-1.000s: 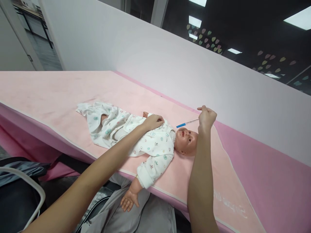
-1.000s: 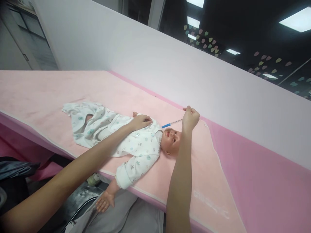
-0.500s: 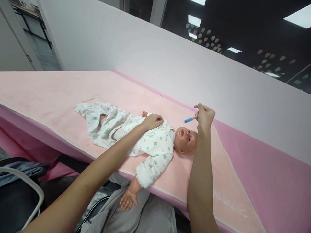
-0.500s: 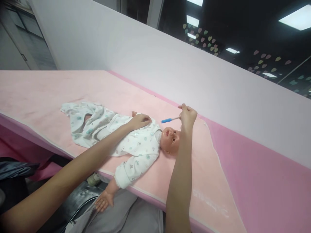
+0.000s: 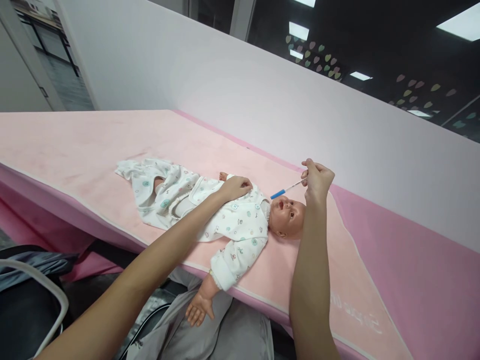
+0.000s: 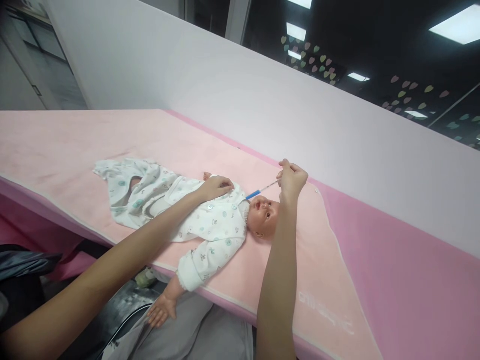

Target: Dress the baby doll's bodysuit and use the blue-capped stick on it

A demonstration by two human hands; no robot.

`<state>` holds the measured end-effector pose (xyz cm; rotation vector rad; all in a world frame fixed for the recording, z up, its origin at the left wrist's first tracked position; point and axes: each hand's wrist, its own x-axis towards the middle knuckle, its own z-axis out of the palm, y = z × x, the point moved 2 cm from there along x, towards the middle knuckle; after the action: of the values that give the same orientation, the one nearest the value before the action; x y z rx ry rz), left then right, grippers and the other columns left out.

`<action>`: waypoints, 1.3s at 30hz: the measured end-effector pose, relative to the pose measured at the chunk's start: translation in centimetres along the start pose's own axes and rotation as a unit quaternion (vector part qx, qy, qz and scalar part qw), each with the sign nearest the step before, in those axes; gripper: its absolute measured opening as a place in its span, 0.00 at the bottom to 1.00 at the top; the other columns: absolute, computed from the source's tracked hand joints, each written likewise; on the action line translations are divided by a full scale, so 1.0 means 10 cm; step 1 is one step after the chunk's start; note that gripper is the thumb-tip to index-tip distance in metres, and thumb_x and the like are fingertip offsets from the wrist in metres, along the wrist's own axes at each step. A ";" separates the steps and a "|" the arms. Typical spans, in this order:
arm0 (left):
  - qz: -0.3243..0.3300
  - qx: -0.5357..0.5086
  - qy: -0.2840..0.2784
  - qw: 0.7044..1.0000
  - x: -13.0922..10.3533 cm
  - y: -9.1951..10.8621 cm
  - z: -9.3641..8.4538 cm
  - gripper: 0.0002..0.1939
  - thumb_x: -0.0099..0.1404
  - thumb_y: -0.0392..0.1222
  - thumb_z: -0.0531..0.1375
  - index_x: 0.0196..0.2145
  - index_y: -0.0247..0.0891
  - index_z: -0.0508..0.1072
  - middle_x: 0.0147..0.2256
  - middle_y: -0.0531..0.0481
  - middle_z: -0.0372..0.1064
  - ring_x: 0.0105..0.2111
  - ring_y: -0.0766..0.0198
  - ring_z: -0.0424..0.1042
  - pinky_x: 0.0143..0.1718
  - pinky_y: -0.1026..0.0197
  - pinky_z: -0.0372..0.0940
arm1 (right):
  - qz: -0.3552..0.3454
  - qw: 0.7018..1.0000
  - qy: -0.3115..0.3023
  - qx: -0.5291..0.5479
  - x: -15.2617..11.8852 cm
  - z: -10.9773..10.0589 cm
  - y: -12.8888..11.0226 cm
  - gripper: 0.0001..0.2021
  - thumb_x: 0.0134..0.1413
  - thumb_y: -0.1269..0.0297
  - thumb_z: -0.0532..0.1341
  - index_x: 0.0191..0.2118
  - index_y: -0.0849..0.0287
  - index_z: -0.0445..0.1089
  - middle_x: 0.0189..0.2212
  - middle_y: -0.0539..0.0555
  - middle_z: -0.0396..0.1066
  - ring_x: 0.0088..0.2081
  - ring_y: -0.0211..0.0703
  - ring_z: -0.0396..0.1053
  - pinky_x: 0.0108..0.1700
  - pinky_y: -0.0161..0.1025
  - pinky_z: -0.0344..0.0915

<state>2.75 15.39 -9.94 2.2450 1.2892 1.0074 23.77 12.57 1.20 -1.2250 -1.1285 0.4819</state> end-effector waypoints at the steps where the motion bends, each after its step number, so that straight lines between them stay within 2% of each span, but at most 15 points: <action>1: 0.000 0.001 0.000 1.000 0.00 0.00 0.00 0.12 0.57 0.40 0.53 0.33 0.36 0.75 0.34 0.50 0.73 0.36 0.61 0.70 0.40 0.64 0.61 | -0.001 1.000 0.001 -0.002 0.00 0.00 0.00 0.12 0.47 0.58 0.58 0.28 0.65 0.69 0.10 0.45 0.56 0.12 0.28 0.50 0.14 0.29 0.46; 8: 0.008 0.000 0.001 1.000 0.00 0.00 0.00 0.12 0.58 0.40 0.53 0.33 0.36 0.75 0.34 0.50 0.73 0.36 0.61 0.70 0.41 0.63 0.61 | -0.022 0.997 0.033 -0.064 0.00 0.01 0.03 0.15 0.48 0.55 0.57 0.28 0.65 0.69 0.11 0.45 0.57 0.12 0.29 0.51 0.15 0.30 0.49; 10: 0.006 0.002 -0.001 1.000 0.00 0.00 0.00 0.12 0.57 0.40 0.53 0.33 0.36 0.75 0.34 0.50 0.73 0.36 0.60 0.70 0.40 0.63 0.61 | -0.030 0.994 0.061 -0.083 -0.01 0.01 0.03 0.14 0.47 0.56 0.57 0.30 0.64 0.70 0.12 0.45 0.58 0.12 0.29 0.52 0.16 0.30 0.51; 13: 0.001 0.005 -0.003 1.000 0.00 0.01 -0.01 0.12 0.57 0.40 0.53 0.33 0.37 0.75 0.34 0.50 0.73 0.36 0.60 0.70 0.40 0.63 0.61 | -0.026 0.994 0.078 -0.068 -0.02 0.00 0.04 0.13 0.44 0.57 0.60 0.33 0.63 0.70 0.13 0.45 0.60 0.12 0.29 0.53 0.16 0.30 0.54; 16: 0.002 0.006 -0.002 1.000 -0.01 0.01 -0.01 0.12 0.58 0.40 0.53 0.34 0.37 0.75 0.35 0.50 0.73 0.36 0.60 0.70 0.40 0.62 0.61 | -0.016 0.998 0.046 -0.028 -0.01 0.00 0.06 0.14 0.41 0.59 0.62 0.34 0.63 0.69 0.14 0.45 0.61 0.14 0.31 0.59 0.16 0.29 0.58; 19: 0.004 0.007 -0.003 1.000 0.00 0.01 -0.02 0.12 0.58 0.40 0.53 0.33 0.36 0.75 0.35 0.50 0.73 0.36 0.60 0.70 0.39 0.63 0.61 | -0.016 0.999 0.012 -0.037 0.00 0.02 0.08 0.15 0.39 0.60 0.63 0.34 0.63 0.69 0.16 0.46 0.63 0.16 0.32 0.62 0.16 0.28 0.58; 24: 0.010 0.007 -0.001 1.000 0.01 0.00 -0.01 0.12 0.58 0.40 0.53 0.33 0.35 0.75 0.34 0.50 0.73 0.36 0.60 0.70 0.40 0.63 0.61 | -0.026 0.995 -0.016 -0.094 0.01 0.04 0.11 0.13 0.38 0.63 0.62 0.34 0.62 0.71 0.15 0.44 0.60 0.13 0.29 0.59 0.16 0.28 0.53; 29: 0.010 0.005 0.002 1.000 0.01 0.00 0.00 0.12 0.57 0.40 0.53 0.33 0.36 0.75 0.33 0.50 0.73 0.35 0.61 0.70 0.41 0.63 0.61 | -0.009 0.993 -0.050 -0.109 0.01 0.04 0.14 0.15 0.37 0.64 0.61 0.37 0.60 0.71 0.20 0.44 0.61 0.12 0.25 0.54 0.17 0.29 0.54; 39: 0.006 0.000 -0.002 1.000 0.00 0.01 -0.01 0.12 0.58 0.40 0.53 0.33 0.36 0.75 0.34 0.50 0.73 0.36 0.60 0.70 0.40 0.63 0.61 | 0.028 0.992 -0.074 -0.096 -0.02 0.07 0.11 0.15 0.40 0.67 0.59 0.38 0.62 0.69 0.25 0.47 0.62 0.15 0.27 0.59 0.15 0.29 0.53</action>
<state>2.75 15.32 -9.81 2.2556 1.2765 1.0062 23.43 13.14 0.07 -1.4104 -1.2919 0.5224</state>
